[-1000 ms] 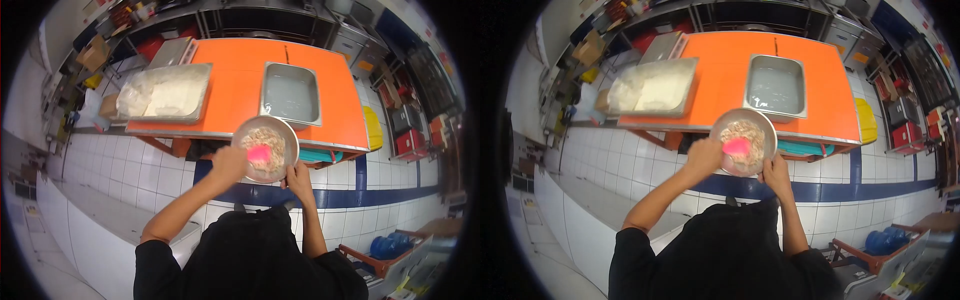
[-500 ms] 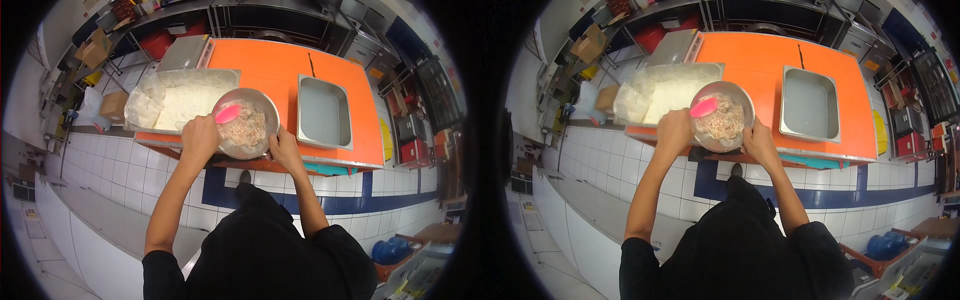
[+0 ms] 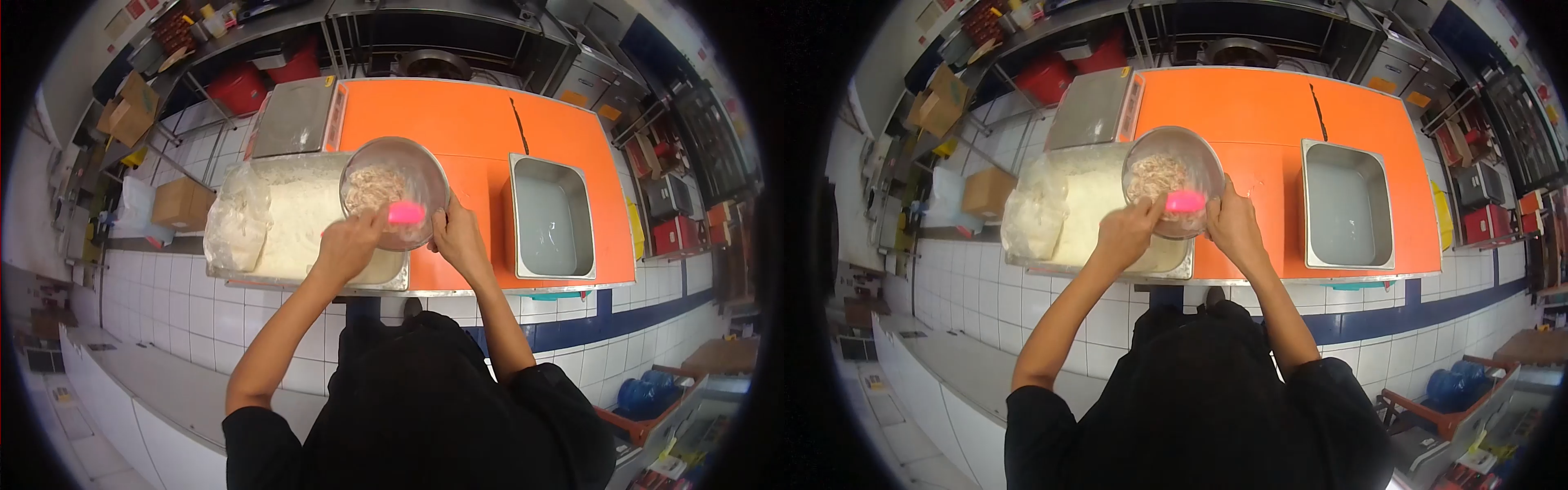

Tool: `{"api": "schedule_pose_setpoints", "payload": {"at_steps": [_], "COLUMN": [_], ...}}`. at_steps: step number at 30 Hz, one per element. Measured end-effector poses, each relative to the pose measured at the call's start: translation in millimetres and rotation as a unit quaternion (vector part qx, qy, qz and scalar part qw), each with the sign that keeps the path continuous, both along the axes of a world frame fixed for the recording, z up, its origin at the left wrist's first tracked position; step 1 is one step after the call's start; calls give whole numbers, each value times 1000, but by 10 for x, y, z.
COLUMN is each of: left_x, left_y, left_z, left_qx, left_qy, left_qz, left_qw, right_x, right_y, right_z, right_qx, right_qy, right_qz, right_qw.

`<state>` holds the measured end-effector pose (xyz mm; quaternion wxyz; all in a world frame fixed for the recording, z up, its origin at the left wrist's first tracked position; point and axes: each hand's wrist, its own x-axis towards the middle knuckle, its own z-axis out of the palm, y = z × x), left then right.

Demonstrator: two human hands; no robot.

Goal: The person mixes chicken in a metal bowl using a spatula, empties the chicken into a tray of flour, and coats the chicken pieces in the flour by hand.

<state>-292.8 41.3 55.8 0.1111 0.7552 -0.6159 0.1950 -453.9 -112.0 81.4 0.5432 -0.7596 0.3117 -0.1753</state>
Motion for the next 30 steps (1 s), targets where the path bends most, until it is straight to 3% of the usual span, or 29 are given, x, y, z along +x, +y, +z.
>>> {"api": "schedule_pose_setpoints", "payload": {"at_steps": [2,4,7,9,11,15,16,18,19,22,24,27,30], "left_x": [121,391,880,1076,1193,1533,1604,1780,1824,1790,1859,1905,1896], "left_y": [186,161,-82,-18,93,382,332,197,224,545,668,570,487], "left_z": [97,208,209,-98,-96,161,112,-67,-217,-306,-296,-119,-267], "left_qx": [128,115,14,37,88,49,50,-56,11,70,54,-28,-1], "left_qy": [31,-10,-15,38,135,166,170,94,85,98,108,120,112], "left_qz": [-46,-71,77,52,33,4,2,-9,-5,-38,-51,14,-34], "left_qw": [990,991,997,997,986,985,984,994,996,992,991,992,993], "right_x": [121,269,525,692,899,1179,1251,1384,1437,1521,1554,1655,1716], "right_y": [13,-9,156,292,348,476,530,615,635,660,698,724,665], "right_z": [-25,-131,-99,-66,-120,-309,-366,-473,-521,-523,-534,-454,-406], "right_qx": [-36,-105,-205,-243,-297,-299,-342,-384,-385,-394,-396,-420,-451], "right_qy": [-3,7,46,76,50,42,20,-3,-15,-25,-18,-62,-95], "right_qz": [-40,-48,-70,-87,-122,-143,-136,-130,-135,-137,-138,-129,-114], "right_qw": [999,993,975,963,946,942,930,914,913,908,908,896,880]}}
